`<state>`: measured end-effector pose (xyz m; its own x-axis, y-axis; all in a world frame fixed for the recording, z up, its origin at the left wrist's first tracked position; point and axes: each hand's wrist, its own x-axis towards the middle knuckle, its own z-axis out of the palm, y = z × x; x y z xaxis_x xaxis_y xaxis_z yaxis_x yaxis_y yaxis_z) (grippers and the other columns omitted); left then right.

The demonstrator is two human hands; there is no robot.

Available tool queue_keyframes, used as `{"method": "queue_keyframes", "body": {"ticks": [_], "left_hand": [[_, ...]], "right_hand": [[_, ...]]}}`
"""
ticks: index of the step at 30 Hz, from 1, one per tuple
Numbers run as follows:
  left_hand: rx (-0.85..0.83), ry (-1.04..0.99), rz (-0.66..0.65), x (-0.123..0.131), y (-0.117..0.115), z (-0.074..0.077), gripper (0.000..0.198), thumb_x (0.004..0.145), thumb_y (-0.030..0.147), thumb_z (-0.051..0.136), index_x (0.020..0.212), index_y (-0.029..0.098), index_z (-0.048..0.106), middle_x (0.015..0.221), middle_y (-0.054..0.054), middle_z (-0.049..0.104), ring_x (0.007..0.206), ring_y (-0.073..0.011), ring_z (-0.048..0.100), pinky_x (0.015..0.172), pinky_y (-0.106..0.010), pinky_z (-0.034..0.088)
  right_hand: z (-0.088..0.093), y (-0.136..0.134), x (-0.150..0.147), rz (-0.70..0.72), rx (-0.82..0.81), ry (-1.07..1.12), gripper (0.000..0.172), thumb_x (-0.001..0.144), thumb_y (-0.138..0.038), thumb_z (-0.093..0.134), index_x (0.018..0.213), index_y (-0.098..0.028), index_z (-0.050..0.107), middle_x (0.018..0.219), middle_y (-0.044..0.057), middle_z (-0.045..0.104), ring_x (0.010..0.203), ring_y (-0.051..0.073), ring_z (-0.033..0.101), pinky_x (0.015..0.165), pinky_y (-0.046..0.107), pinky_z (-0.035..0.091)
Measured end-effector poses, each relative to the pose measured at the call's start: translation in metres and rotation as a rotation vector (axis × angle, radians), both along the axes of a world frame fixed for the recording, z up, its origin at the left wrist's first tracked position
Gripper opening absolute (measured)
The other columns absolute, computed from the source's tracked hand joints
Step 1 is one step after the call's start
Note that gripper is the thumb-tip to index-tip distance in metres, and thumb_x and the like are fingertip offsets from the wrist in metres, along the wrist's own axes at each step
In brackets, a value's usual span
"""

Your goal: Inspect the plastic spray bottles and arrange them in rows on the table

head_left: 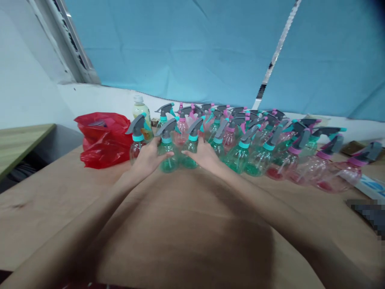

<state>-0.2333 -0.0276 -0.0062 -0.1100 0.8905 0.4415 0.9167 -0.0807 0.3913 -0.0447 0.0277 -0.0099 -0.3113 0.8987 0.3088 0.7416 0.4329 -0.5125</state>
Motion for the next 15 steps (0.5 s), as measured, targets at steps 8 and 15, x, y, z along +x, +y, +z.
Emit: {"method": "queue_keyframes", "body": {"ticks": [8, 15], "left_hand": [[0.003, -0.032, 0.019, 0.006, -0.001, 0.001, 0.051, 0.076, 0.045, 0.061, 0.118, 0.016, 0.051, 0.107, -0.012, 0.065, 0.098, -0.0312, 0.062, 0.081, -0.041, 0.049], [0.054, -0.024, -0.017, 0.017, -0.010, 0.004, 0.049, 0.081, 0.040, 0.056, 0.123, 0.014, 0.047, 0.118, -0.015, 0.061, 0.108, -0.0317, 0.058, 0.088, -0.045, 0.046]], "right_hand": [[0.005, -0.008, 0.006, 0.047, -0.051, -0.005, 0.091, 0.074, -0.048, 0.063, 0.141, -0.002, 0.021, 0.107, 0.025, 0.060, 0.085, 0.031, 0.064, 0.072, 0.040, 0.050], [0.004, -0.036, 0.020, 0.107, 0.005, -0.065, 0.090, 0.077, -0.052, 0.057, 0.140, 0.002, 0.021, 0.116, 0.030, 0.055, 0.094, 0.036, 0.062, 0.074, 0.043, 0.049]]}}
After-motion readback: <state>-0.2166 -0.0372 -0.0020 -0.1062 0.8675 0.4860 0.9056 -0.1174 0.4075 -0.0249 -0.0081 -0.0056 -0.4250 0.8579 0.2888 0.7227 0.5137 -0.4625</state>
